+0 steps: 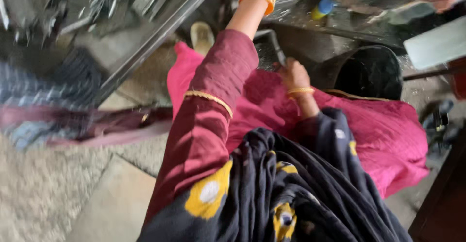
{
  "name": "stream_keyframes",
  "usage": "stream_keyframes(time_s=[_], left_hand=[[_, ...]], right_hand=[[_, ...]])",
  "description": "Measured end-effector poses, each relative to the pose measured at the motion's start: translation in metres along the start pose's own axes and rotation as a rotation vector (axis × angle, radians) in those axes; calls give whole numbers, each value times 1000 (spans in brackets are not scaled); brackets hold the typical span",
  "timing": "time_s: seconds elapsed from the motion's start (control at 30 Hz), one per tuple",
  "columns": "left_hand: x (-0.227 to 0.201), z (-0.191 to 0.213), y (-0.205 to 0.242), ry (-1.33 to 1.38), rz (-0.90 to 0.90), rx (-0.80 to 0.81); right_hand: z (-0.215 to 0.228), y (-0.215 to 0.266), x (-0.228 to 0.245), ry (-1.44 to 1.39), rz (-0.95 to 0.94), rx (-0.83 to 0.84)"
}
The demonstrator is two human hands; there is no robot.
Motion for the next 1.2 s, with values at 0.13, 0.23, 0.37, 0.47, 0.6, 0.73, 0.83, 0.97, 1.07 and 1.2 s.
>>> stream_keyframes(time_s=[0.13, 0.23, 0.37, 0.47, 0.6, 0.73, 0.83, 0.97, 1.07, 1.2], left_hand=[[59, 98, 20, 32, -88, -205], [159, 141, 63, 83, 340, -167], [244, 166, 89, -540, 18, -447], [277, 135, 72, -356, 184, -54], [276, 146, 59, -145, 353, -145], [238, 182, 47, -47, 202, -450], [175, 170, 33, 211, 84, -239], [59, 133, 23, 166, 106, -55], [-27, 106, 31, -199, -298, -103], [-46, 80, 56, -86, -281, 35]], right_hand=[[18, -33, 18, 137, 118, -71], [24, -33, 10, 182, 89, -37], [13, -20, 20, 157, 71, -27], [23, -26, 21, 201, 73, -42], [32, -28, 20, 192, 60, -80], [23, -26, 25, 180, 48, -66], [17, -24, 20, 172, 28, -23], [14, -23, 17, 163, 23, -47], [17, -24, 20, 156, 24, -66], [21, -11, 26, 122, 69, -73]])
Point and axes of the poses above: each hand's wrist, its own y-axis away from the middle knuckle, its own z-axis out of the back of the hand, x = y × z, the point moved 5 cm from there along -y, towards the middle knuckle, and after that the axes turned 7 degrees about -x, right-handed, at the moved point
